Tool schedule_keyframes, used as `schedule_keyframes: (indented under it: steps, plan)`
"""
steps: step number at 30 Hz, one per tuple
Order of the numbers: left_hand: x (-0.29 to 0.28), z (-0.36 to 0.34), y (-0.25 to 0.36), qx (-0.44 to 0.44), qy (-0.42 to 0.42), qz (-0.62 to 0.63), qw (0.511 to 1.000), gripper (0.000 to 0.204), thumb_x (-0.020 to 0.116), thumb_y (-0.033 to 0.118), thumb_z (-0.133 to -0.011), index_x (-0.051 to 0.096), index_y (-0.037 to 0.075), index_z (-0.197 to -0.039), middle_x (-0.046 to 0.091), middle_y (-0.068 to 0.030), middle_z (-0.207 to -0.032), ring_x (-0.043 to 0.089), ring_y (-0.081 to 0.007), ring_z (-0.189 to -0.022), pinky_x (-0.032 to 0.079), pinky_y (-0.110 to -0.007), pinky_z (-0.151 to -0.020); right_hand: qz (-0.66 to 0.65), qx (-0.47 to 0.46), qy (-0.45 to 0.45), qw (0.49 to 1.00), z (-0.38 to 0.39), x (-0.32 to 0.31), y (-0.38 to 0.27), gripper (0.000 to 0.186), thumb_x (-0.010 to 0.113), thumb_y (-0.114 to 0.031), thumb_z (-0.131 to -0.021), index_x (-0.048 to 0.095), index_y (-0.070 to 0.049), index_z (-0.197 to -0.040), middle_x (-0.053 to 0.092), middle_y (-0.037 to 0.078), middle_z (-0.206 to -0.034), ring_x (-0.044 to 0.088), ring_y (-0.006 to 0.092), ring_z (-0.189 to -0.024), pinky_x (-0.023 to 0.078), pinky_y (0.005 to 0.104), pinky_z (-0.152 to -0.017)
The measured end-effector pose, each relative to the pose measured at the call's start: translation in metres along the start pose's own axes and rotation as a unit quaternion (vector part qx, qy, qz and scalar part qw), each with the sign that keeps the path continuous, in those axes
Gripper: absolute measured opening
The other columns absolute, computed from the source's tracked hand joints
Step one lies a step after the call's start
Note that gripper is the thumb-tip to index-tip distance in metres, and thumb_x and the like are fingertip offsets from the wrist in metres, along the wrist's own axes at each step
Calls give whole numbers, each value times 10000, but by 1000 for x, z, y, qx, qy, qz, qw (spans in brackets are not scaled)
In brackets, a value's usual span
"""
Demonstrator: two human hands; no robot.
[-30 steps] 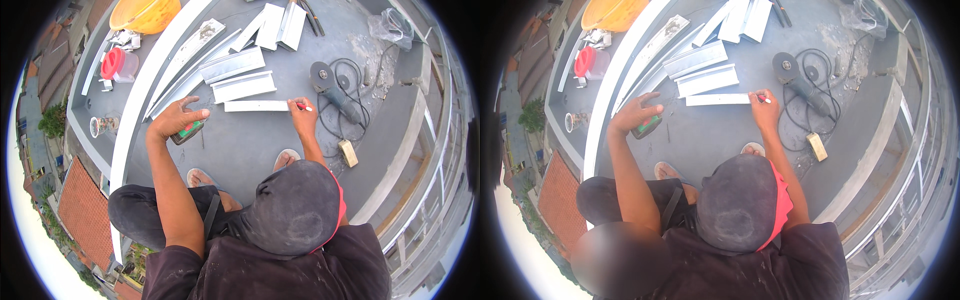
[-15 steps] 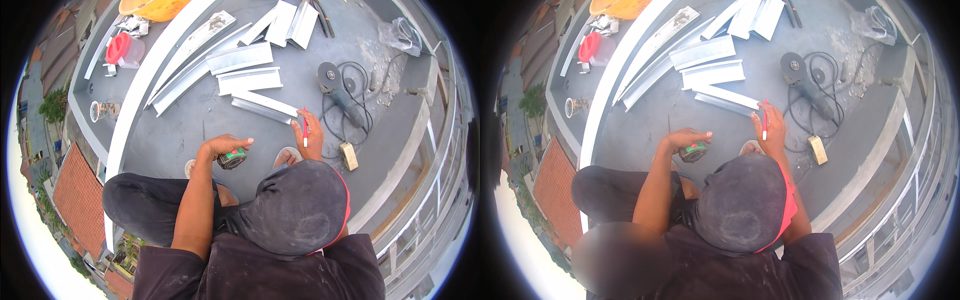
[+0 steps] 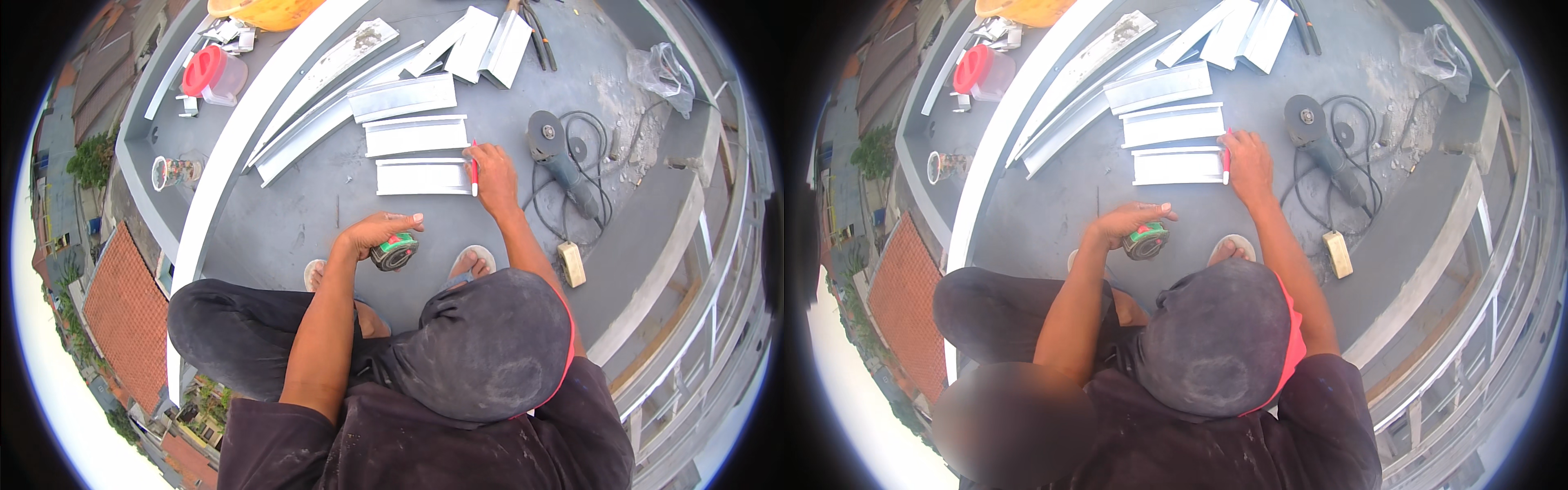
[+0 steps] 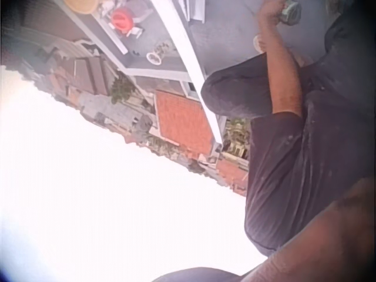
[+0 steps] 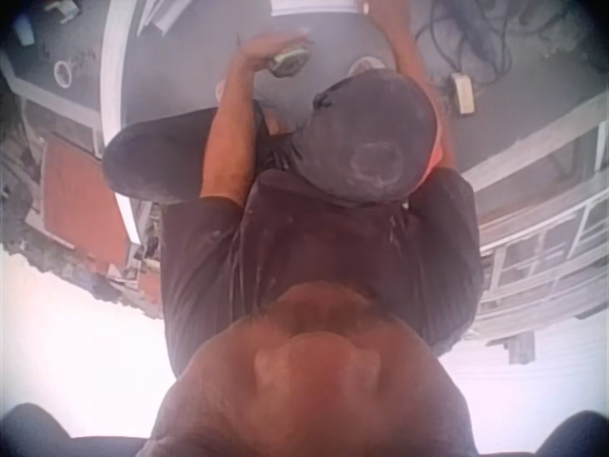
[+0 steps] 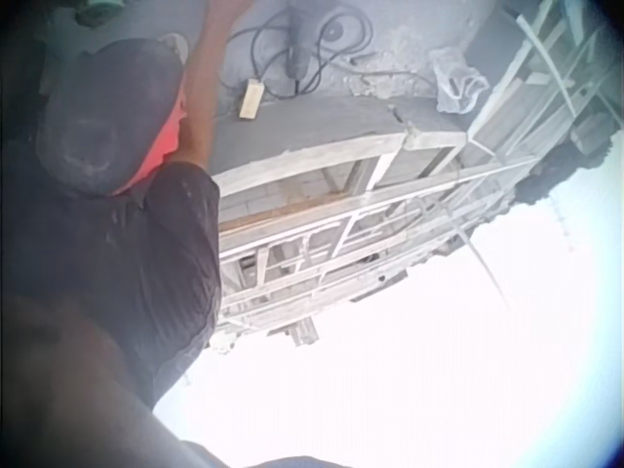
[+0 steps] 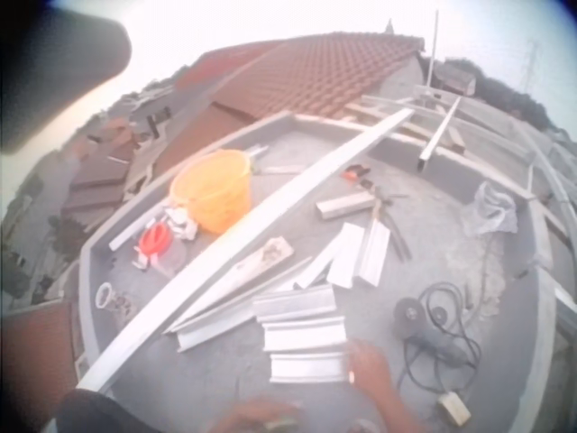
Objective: The person sits on a rooftop and measures several pieces of white metal profile using a tape measure and a red marker. They mark measurements on the metal pieces and arrange them on the floor. The person then picks up an angle grinder at the end.
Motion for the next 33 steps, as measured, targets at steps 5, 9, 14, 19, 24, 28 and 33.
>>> schedule_keyframes:
  steps: [5,9,14,19,24,28,33]
  plan:
    - [-2,-6,-10,-5,7,70,998,901,761,708,-914,662,-40,-1405,689,-213,-1174,761,-250,-915,714,-470,-663,-8,-176,76,982,25,-8,-66,324,808,-157,-889,706,-120,-1194,689,80,-1102,649,296,-1058,537,445,-896]
    - [-24,0,-22,-21,5,88,996,813,761,664,-940,692,-31,-1357,719,-185,-1066,764,-246,-824,713,-479,-658,44,-167,-11,985,44,38,-66,288,805,-146,-899,706,-116,-1167,677,73,-1033,659,279,-1037,537,423,-878]
    - [-57,25,-22,8,54,137,989,772,743,651,-963,711,-47,-1293,735,-181,-964,776,-246,-798,710,-474,-643,-228,-11,-64,972,38,26,-68,217,737,-108,-972,709,-67,-1184,699,55,-1012,678,212,-994,533,367,-871]
    - [-60,26,-20,20,40,149,988,780,598,679,-1042,653,-23,-1378,710,-126,-966,754,-240,-815,702,-496,-714,-608,288,-128,729,79,36,-59,318,698,-122,-1015,693,-10,-1312,749,60,-1138,668,136,-1061,523,323,-963]
    - [-39,8,4,29,77,177,981,737,668,624,-1026,685,-50,-1324,716,-155,-965,765,-228,-791,719,-489,-677,-201,212,135,947,118,5,-4,391,724,-113,-995,658,5,-1362,702,220,-1313,716,344,-1165,551,431,-1028]
    - [-21,2,11,45,84,243,965,706,623,601,-1062,637,-21,-1395,709,-124,-993,759,-224,-812,707,-507,-719,-180,181,142,956,119,-13,-14,446,750,-160,-990,637,0,-1390,701,217,-1315,721,347,-1159,556,438,-1008]
    - [11,-3,27,19,84,245,966,731,595,588,-1082,517,38,-1556,709,-126,-1101,763,-229,-870,703,-525,-751,-294,236,53,925,86,17,5,490,760,-199,-990,611,10,-1408,682,208,-1314,732,323,-1117,569,433,-953]
Point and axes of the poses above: each hand's wrist, its own z-axis away from the middle knuckle, its own x-axis out of the palm, y = z × x, the point moved 7 cm from there along -z, towards the middle knuckle
